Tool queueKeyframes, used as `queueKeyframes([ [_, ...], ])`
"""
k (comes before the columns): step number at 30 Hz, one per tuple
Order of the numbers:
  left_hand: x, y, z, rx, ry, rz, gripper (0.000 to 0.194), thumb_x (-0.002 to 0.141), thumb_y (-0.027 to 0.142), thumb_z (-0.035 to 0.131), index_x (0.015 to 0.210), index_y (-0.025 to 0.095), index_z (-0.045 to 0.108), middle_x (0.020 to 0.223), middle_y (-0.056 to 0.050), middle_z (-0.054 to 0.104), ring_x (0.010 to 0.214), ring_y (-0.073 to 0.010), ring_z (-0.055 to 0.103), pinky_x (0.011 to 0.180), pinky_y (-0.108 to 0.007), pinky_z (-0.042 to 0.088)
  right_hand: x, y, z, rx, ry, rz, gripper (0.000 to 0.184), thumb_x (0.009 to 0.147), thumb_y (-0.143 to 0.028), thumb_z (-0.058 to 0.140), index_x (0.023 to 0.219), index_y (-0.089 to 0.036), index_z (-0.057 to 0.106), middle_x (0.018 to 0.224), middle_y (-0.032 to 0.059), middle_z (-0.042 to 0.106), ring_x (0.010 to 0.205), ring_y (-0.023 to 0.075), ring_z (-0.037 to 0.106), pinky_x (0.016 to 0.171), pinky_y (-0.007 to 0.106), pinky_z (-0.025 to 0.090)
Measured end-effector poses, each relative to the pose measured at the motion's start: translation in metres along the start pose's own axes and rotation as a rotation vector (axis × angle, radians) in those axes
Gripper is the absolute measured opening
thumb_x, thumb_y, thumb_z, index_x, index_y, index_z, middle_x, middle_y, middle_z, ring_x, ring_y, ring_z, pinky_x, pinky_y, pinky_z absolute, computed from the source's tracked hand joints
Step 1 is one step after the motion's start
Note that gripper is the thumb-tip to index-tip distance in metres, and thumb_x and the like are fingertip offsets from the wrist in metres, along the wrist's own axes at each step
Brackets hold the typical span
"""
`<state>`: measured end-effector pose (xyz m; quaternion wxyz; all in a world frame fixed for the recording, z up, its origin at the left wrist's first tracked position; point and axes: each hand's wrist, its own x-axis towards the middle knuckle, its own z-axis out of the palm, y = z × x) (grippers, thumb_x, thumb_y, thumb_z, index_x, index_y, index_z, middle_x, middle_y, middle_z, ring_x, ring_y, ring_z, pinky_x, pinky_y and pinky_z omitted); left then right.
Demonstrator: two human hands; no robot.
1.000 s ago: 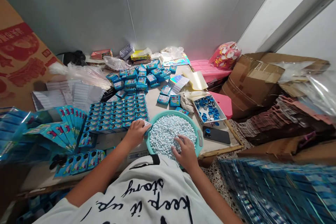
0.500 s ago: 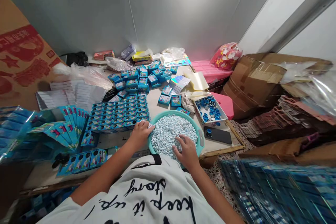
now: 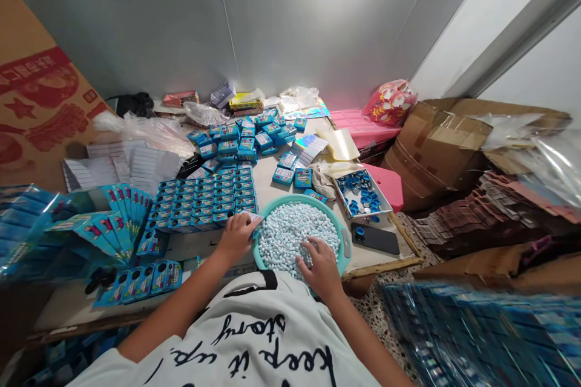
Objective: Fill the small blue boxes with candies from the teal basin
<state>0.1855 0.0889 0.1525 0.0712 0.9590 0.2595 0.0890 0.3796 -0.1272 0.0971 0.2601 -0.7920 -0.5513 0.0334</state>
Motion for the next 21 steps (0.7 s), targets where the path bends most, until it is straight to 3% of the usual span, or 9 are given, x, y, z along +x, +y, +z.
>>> queueKeyframes([
  [4, -0.022, -0.009, 0.005, -0.175, 0.107, -0.131, 0.064, 0.073, 0.008, 0.058, 0.133, 0.031, 0.058, 0.105, -0.007, 0.055, 0.102, -0.0263, 0.05, 0.09, -0.04, 0.042, -0.001, 0.001, 0.001, 0.004, -0.001, -0.002, 0.035, 0.09, -0.041, 0.056, 0.122, -0.026, 0.058, 0.13, 0.0119, 0.055, 0.121, 0.0314, 0.052, 0.1, 0.051, 0.042],
  [9, -0.051, -0.032, 0.015, -0.452, 0.275, -0.335, 0.046, 0.077, 0.022, 0.067, 0.123, 0.027, 0.065, 0.104, -0.006, 0.057, 0.1, -0.0241, 0.056, 0.092, -0.038, 0.047, -0.001, 0.001, 0.001, 0.003, 0.005, -0.009, 0.036, 0.089, -0.042, 0.057, 0.121, -0.025, 0.059, 0.129, 0.0119, 0.057, 0.12, 0.031, 0.053, 0.099, 0.05, 0.043],
  [13, -0.066, -0.05, 0.023, -0.638, 0.346, -0.496, 0.043, 0.076, 0.028, 0.071, 0.119, 0.023, 0.066, 0.107, -0.007, 0.06, 0.099, -0.0229, 0.061, 0.09, -0.036, 0.051, -0.002, 0.001, 0.002, -0.011, -0.004, -0.007, 0.037, 0.09, -0.043, 0.056, 0.122, -0.025, 0.059, 0.129, 0.0119, 0.057, 0.12, 0.0316, 0.053, 0.098, 0.051, 0.043],
  [17, -0.074, -0.066, 0.036, -0.695, 0.361, -0.594, 0.042, 0.073, 0.031, 0.074, 0.112, 0.019, 0.067, 0.108, -0.009, 0.064, 0.102, -0.0251, 0.063, 0.09, -0.038, 0.052, -0.003, 0.001, 0.002, -0.018, -0.022, -0.006, 0.036, 0.091, -0.043, 0.055, 0.122, -0.025, 0.059, 0.13, 0.0116, 0.056, 0.121, 0.0312, 0.052, 0.098, 0.05, 0.043],
  [21, -0.075, -0.08, 0.049, -0.877, 0.23, -0.645, 0.05, 0.068, 0.031, 0.077, 0.114, 0.018, 0.065, 0.112, -0.012, 0.067, 0.104, -0.028, 0.065, 0.093, -0.043, 0.051, -0.003, 0.001, 0.003, -0.015, -0.009, -0.004, 0.037, 0.09, -0.043, 0.056, 0.121, -0.025, 0.059, 0.129, 0.0117, 0.056, 0.12, 0.0308, 0.053, 0.099, 0.05, 0.043],
])
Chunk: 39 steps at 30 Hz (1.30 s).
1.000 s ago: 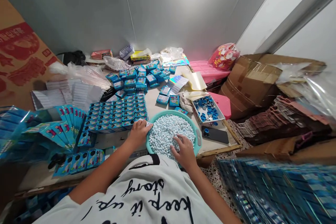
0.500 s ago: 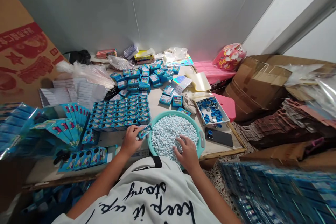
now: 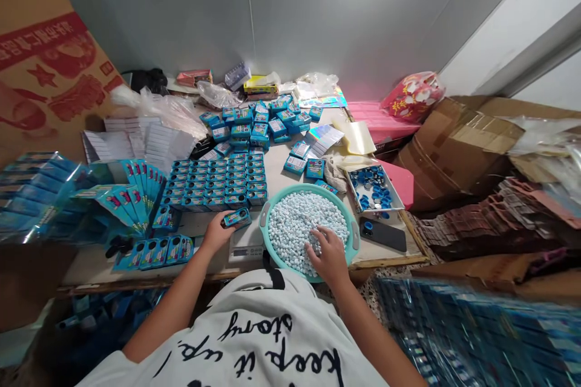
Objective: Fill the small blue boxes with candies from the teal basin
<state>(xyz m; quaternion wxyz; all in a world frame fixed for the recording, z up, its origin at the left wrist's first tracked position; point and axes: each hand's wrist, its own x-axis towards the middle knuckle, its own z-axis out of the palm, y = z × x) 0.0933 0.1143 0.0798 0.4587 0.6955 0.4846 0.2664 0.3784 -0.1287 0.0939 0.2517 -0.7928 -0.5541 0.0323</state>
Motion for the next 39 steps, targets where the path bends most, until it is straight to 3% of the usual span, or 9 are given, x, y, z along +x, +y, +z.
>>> queueKeyframes([
  [3, 0.005, -0.003, -0.004, -0.153, -0.091, -0.048, 0.069, 0.063, 0.032, 0.08, 0.128, 0.019, 0.057, 0.123, -0.014, 0.064, 0.115, -0.0295, 0.062, 0.1, -0.046, 0.048, 0.0, 0.0, 0.0, 0.004, 0.007, -0.001, 0.037, 0.09, -0.043, 0.056, 0.121, -0.025, 0.06, 0.129, 0.0117, 0.057, 0.119, 0.0306, 0.053, 0.098, 0.05, 0.044],
  [6, 0.006, 0.0, -0.015, -0.219, -0.058, -0.059, 0.079, 0.064, 0.036, 0.082, 0.136, 0.022, 0.052, 0.135, -0.015, 0.058, 0.128, -0.0295, 0.053, 0.108, -0.046, 0.041, 0.001, 0.001, 0.0, 0.007, 0.01, -0.004, 0.037, 0.089, -0.044, 0.056, 0.121, -0.024, 0.061, 0.128, 0.0118, 0.057, 0.119, 0.0305, 0.054, 0.099, 0.05, 0.044],
  [10, 0.001, -0.002, -0.03, -0.289, 0.02, -0.11, 0.068, 0.071, 0.042, 0.076, 0.132, 0.019, 0.055, 0.133, -0.015, 0.06, 0.129, -0.0285, 0.053, 0.107, -0.045, 0.043, 0.0, 0.001, 0.0, 0.011, 0.012, -0.007, 0.038, 0.089, -0.044, 0.057, 0.121, -0.024, 0.062, 0.127, 0.0121, 0.058, 0.119, 0.0313, 0.053, 0.099, 0.051, 0.044],
  [16, -0.01, -0.023, -0.043, -0.156, 0.128, -0.126, 0.038, 0.082, 0.029, 0.057, 0.117, 0.016, 0.066, 0.12, -0.013, 0.068, 0.114, -0.0239, 0.063, 0.104, -0.044, 0.048, 0.0, 0.0, 0.0, 0.035, 0.03, -0.002, 0.036, 0.089, -0.043, 0.056, 0.12, -0.025, 0.062, 0.125, 0.0119, 0.059, 0.117, 0.0306, 0.055, 0.098, 0.051, 0.045],
  [20, -0.015, -0.031, -0.047, -0.083, 0.172, -0.119, 0.035, 0.084, 0.026, 0.05, 0.113, 0.017, 0.068, 0.115, -0.012, 0.069, 0.111, -0.0238, 0.064, 0.103, -0.045, 0.048, 0.0, 0.0, 0.0, 0.032, 0.036, -0.007, 0.036, 0.089, -0.043, 0.056, 0.119, -0.025, 0.063, 0.124, 0.0122, 0.059, 0.116, 0.0309, 0.055, 0.098, 0.051, 0.045],
  [24, -0.021, -0.024, -0.047, 0.003, 0.137, -0.058, 0.035, 0.083, 0.024, 0.05, 0.112, 0.017, 0.069, 0.116, -0.011, 0.069, 0.11, -0.0244, 0.063, 0.102, -0.046, 0.048, -0.001, 0.001, 0.001, 0.031, 0.03, -0.006, 0.036, 0.09, -0.044, 0.056, 0.119, -0.024, 0.062, 0.124, 0.0127, 0.059, 0.117, 0.0316, 0.055, 0.097, 0.052, 0.044],
  [33, -0.026, -0.018, -0.044, -0.075, 0.159, -0.079, 0.04, 0.073, 0.013, 0.048, 0.108, 0.016, 0.068, 0.11, -0.01, 0.069, 0.106, -0.0226, 0.065, 0.102, -0.046, 0.048, -0.001, 0.002, 0.003, 0.046, 0.034, -0.006, 0.036, 0.089, -0.044, 0.057, 0.119, -0.024, 0.062, 0.124, 0.0116, 0.059, 0.117, 0.0298, 0.054, 0.099, 0.049, 0.044],
  [36, -0.023, -0.02, -0.037, -0.09, 0.115, -0.063, 0.051, 0.072, 0.017, 0.056, 0.124, 0.016, 0.06, 0.123, -0.013, 0.063, 0.116, -0.0244, 0.06, 0.103, -0.045, 0.046, -0.001, 0.001, 0.002, 0.043, 0.035, -0.004, 0.036, 0.089, -0.044, 0.057, 0.119, -0.024, 0.062, 0.125, 0.0112, 0.059, 0.117, 0.0295, 0.054, 0.099, 0.049, 0.044],
  [39, -0.016, -0.018, -0.022, -0.045, 0.03, -0.031, 0.084, 0.064, 0.026, 0.075, 0.142, 0.018, 0.044, 0.136, -0.017, 0.054, 0.124, -0.0288, 0.054, 0.103, -0.046, 0.045, -0.001, 0.0, 0.002, 0.047, 0.046, -0.01, 0.036, 0.089, -0.043, 0.057, 0.119, -0.024, 0.062, 0.124, 0.0116, 0.059, 0.116, 0.0298, 0.055, 0.099, 0.049, 0.044],
])
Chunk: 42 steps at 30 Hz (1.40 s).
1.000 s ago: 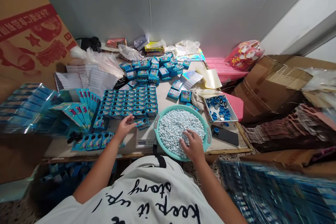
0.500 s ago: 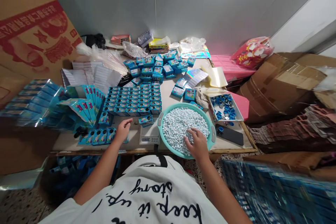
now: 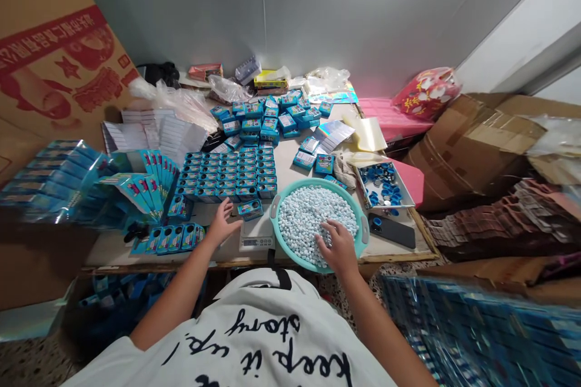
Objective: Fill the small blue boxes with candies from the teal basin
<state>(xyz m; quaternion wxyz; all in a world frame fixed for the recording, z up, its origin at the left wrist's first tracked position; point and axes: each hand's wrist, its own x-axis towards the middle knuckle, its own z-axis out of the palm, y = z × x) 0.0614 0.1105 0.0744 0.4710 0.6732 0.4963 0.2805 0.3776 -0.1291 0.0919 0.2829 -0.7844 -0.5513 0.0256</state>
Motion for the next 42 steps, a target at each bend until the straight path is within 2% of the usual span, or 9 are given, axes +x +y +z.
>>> queueKeyframes([
  [1, 0.003, 0.003, 0.006, 0.036, -0.033, 0.006, 0.087, 0.062, 0.028, 0.079, 0.141, 0.019, 0.045, 0.134, -0.017, 0.055, 0.122, -0.0297, 0.055, 0.102, -0.046, 0.046, 0.0, 0.0, 0.0, 0.001, 0.005, -0.001, 0.036, 0.089, -0.043, 0.056, 0.119, -0.024, 0.062, 0.124, 0.0118, 0.059, 0.116, 0.03, 0.055, 0.098, 0.05, 0.044],
  [3, 0.007, 0.016, 0.018, 0.136, -0.087, 0.04, 0.072, 0.063, 0.032, 0.08, 0.13, 0.019, 0.058, 0.121, -0.013, 0.062, 0.109, -0.0283, 0.061, 0.095, -0.044, 0.049, 0.0, 0.0, 0.0, 0.002, 0.012, -0.004, 0.036, 0.089, -0.043, 0.057, 0.119, -0.024, 0.063, 0.124, 0.012, 0.06, 0.116, 0.0302, 0.055, 0.098, 0.05, 0.045],
  [6, 0.008, 0.046, 0.03, 0.338, -0.077, 0.251, 0.045, 0.076, 0.032, 0.07, 0.12, 0.025, 0.068, 0.099, -0.007, 0.062, 0.094, -0.0237, 0.059, 0.089, -0.039, 0.049, 0.0, 0.001, 0.0, -0.002, 0.014, -0.005, 0.036, 0.089, -0.044, 0.057, 0.118, -0.024, 0.063, 0.123, 0.0119, 0.06, 0.116, 0.0299, 0.056, 0.098, 0.049, 0.045],
  [9, 0.006, 0.078, 0.035, 0.522, -0.127, 0.547, 0.049, 0.082, 0.024, 0.061, 0.131, 0.032, 0.061, 0.098, -0.007, 0.056, 0.1, -0.0242, 0.052, 0.093, -0.039, 0.046, 0.0, 0.001, 0.0, -0.005, 0.009, 0.001, 0.036, 0.089, -0.044, 0.057, 0.118, -0.024, 0.063, 0.124, 0.0116, 0.06, 0.117, 0.0294, 0.055, 0.098, 0.049, 0.045],
  [12, 0.007, 0.096, 0.039, 0.625, -0.288, 0.666, 0.054, 0.083, 0.019, 0.057, 0.135, 0.033, 0.057, 0.1, -0.008, 0.053, 0.1, -0.025, 0.048, 0.09, -0.038, 0.045, 0.0, 0.001, 0.0, -0.002, 0.016, 0.007, 0.036, 0.09, -0.043, 0.056, 0.118, -0.024, 0.063, 0.124, 0.0118, 0.06, 0.117, 0.0296, 0.055, 0.099, 0.05, 0.044],
  [15, 0.01, 0.099, 0.042, 0.689, -0.327, 0.689, 0.055, 0.084, 0.019, 0.054, 0.138, 0.031, 0.055, 0.1, -0.009, 0.052, 0.099, -0.026, 0.046, 0.091, -0.04, 0.044, 0.001, 0.001, -0.001, 0.005, 0.021, 0.003, 0.036, 0.089, -0.043, 0.055, 0.119, -0.024, 0.063, 0.123, 0.0124, 0.06, 0.117, 0.0304, 0.055, 0.098, 0.05, 0.044],
  [22, 0.003, 0.091, 0.042, 0.685, -0.251, 0.701, 0.056, 0.083, 0.017, 0.053, 0.138, 0.032, 0.055, 0.102, -0.009, 0.051, 0.103, -0.0267, 0.045, 0.093, -0.041, 0.042, 0.001, 0.001, -0.001, 0.022, 0.034, 0.007, 0.036, 0.089, -0.042, 0.056, 0.119, -0.024, 0.063, 0.123, 0.0116, 0.061, 0.116, 0.0296, 0.056, 0.099, 0.05, 0.045],
  [35, 0.0, 0.113, 0.058, 0.828, -0.314, 0.709, 0.059, 0.08, 0.007, 0.05, 0.131, 0.034, 0.06, 0.102, -0.009, 0.051, 0.102, -0.0273, 0.044, 0.09, -0.04, 0.043, 0.0, 0.004, 0.001, 0.014, 0.034, 0.004, 0.036, 0.089, -0.042, 0.057, 0.118, -0.023, 0.063, 0.123, 0.012, 0.061, 0.116, 0.0295, 0.056, 0.099, 0.049, 0.044],
  [42, -0.006, 0.106, 0.048, 0.733, -0.191, 0.667, 0.057, 0.081, 0.013, 0.055, 0.135, 0.033, 0.057, 0.103, -0.008, 0.054, 0.101, -0.0261, 0.049, 0.088, -0.038, 0.045, 0.0, 0.003, 0.001, 0.009, 0.031, 0.008, 0.035, 0.089, -0.042, 0.057, 0.117, -0.022, 0.064, 0.123, 0.0121, 0.061, 0.116, 0.0295, 0.056, 0.099, 0.049, 0.044],
])
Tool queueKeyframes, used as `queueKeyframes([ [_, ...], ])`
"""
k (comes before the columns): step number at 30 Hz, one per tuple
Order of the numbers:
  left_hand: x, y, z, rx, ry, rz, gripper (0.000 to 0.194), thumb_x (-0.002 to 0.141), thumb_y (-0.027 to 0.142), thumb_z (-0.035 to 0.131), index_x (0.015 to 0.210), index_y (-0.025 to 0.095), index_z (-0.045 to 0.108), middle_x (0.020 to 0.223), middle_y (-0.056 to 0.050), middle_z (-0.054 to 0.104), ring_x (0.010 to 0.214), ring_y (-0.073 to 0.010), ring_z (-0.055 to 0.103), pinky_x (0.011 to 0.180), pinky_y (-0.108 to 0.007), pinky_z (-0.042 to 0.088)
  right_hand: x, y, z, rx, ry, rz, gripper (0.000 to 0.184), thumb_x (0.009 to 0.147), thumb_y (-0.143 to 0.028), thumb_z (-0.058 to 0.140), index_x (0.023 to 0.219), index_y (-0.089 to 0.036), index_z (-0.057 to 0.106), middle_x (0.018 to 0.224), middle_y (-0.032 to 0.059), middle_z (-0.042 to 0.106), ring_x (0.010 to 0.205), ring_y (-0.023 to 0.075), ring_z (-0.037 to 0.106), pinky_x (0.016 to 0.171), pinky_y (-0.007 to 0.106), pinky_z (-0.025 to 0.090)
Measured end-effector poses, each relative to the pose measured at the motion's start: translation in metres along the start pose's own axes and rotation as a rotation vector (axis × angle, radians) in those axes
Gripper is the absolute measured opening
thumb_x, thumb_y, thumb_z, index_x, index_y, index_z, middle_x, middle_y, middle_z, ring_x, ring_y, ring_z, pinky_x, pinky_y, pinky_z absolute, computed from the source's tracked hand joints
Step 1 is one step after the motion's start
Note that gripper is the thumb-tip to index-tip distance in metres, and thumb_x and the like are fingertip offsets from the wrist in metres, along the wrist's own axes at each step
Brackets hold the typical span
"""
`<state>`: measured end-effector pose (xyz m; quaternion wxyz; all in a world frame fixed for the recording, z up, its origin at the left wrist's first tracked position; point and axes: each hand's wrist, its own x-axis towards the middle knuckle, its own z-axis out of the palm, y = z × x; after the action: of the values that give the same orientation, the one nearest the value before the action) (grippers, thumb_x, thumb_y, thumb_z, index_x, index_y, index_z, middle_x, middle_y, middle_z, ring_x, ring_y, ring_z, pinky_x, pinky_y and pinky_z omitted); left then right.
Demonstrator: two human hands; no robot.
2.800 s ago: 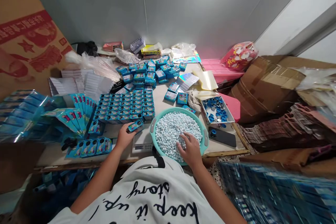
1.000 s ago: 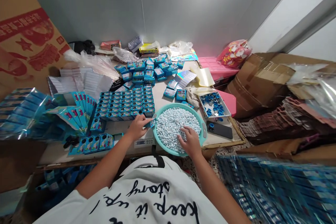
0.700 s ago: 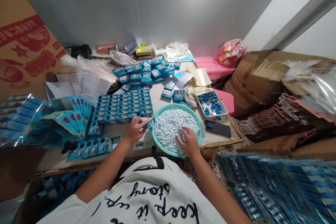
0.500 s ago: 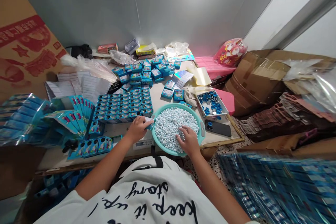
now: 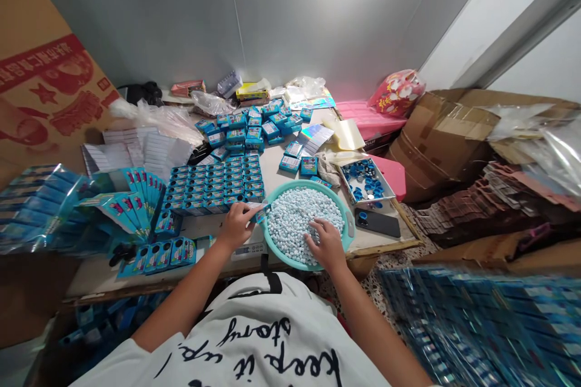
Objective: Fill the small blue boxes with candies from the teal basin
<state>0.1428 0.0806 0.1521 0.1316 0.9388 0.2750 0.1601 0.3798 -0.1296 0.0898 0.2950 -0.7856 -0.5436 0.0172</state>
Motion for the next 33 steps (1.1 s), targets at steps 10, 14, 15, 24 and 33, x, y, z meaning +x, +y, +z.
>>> queueKeyframes([
  [10, -0.03, -0.051, 0.031, -0.473, 0.196, -0.51, 0.046, 0.075, 0.03, 0.073, 0.12, 0.023, 0.067, 0.099, -0.007, 0.064, 0.09, -0.0228, 0.064, 0.081, -0.035, 0.052, 0.0, -0.001, 0.0, 0.007, 0.007, 0.007, 0.035, 0.088, -0.041, 0.058, 0.117, -0.023, 0.064, 0.124, 0.0121, 0.061, 0.116, 0.0307, 0.056, 0.099, 0.05, 0.045],
  [14, -0.04, -0.068, 0.054, -0.815, 0.168, -0.634, 0.053, 0.068, 0.025, 0.077, 0.12, 0.016, 0.065, 0.108, -0.012, 0.069, 0.098, -0.0252, 0.067, 0.092, -0.04, 0.052, -0.001, 0.0, 0.001, 0.007, 0.009, 0.003, 0.035, 0.088, -0.042, 0.058, 0.118, -0.023, 0.064, 0.124, 0.0122, 0.061, 0.116, 0.0304, 0.056, 0.099, 0.05, 0.045],
  [15, -0.042, -0.07, 0.058, -0.884, 0.168, -0.668, 0.059, 0.067, 0.024, 0.077, 0.123, 0.014, 0.062, 0.112, -0.014, 0.069, 0.102, -0.0259, 0.066, 0.094, -0.042, 0.051, -0.001, 0.001, 0.001, 0.006, 0.008, 0.004, 0.036, 0.088, -0.042, 0.058, 0.118, -0.022, 0.064, 0.124, 0.0122, 0.061, 0.116, 0.0303, 0.056, 0.099, 0.05, 0.044],
  [24, -0.069, -0.079, 0.06, -0.943, 0.251, -0.821, 0.071, 0.063, 0.013, 0.075, 0.131, 0.019, 0.056, 0.136, -0.016, 0.057, 0.13, -0.0294, 0.051, 0.106, -0.045, 0.044, -0.002, 0.002, 0.002, -0.002, 0.003, -0.007, 0.036, 0.089, -0.042, 0.057, 0.118, -0.022, 0.063, 0.125, 0.0122, 0.061, 0.116, 0.0302, 0.056, 0.099, 0.049, 0.045],
  [33, -0.097, -0.083, 0.073, -0.915, 0.25, -0.986, 0.057, 0.065, 0.0, 0.062, 0.121, 0.014, 0.063, 0.127, -0.016, 0.064, 0.12, -0.0263, 0.06, 0.107, -0.042, 0.044, -0.002, 0.002, 0.002, -0.01, -0.01, -0.007, 0.036, 0.09, -0.043, 0.056, 0.119, -0.022, 0.062, 0.125, 0.0119, 0.06, 0.118, 0.0299, 0.055, 0.1, 0.049, 0.044],
])
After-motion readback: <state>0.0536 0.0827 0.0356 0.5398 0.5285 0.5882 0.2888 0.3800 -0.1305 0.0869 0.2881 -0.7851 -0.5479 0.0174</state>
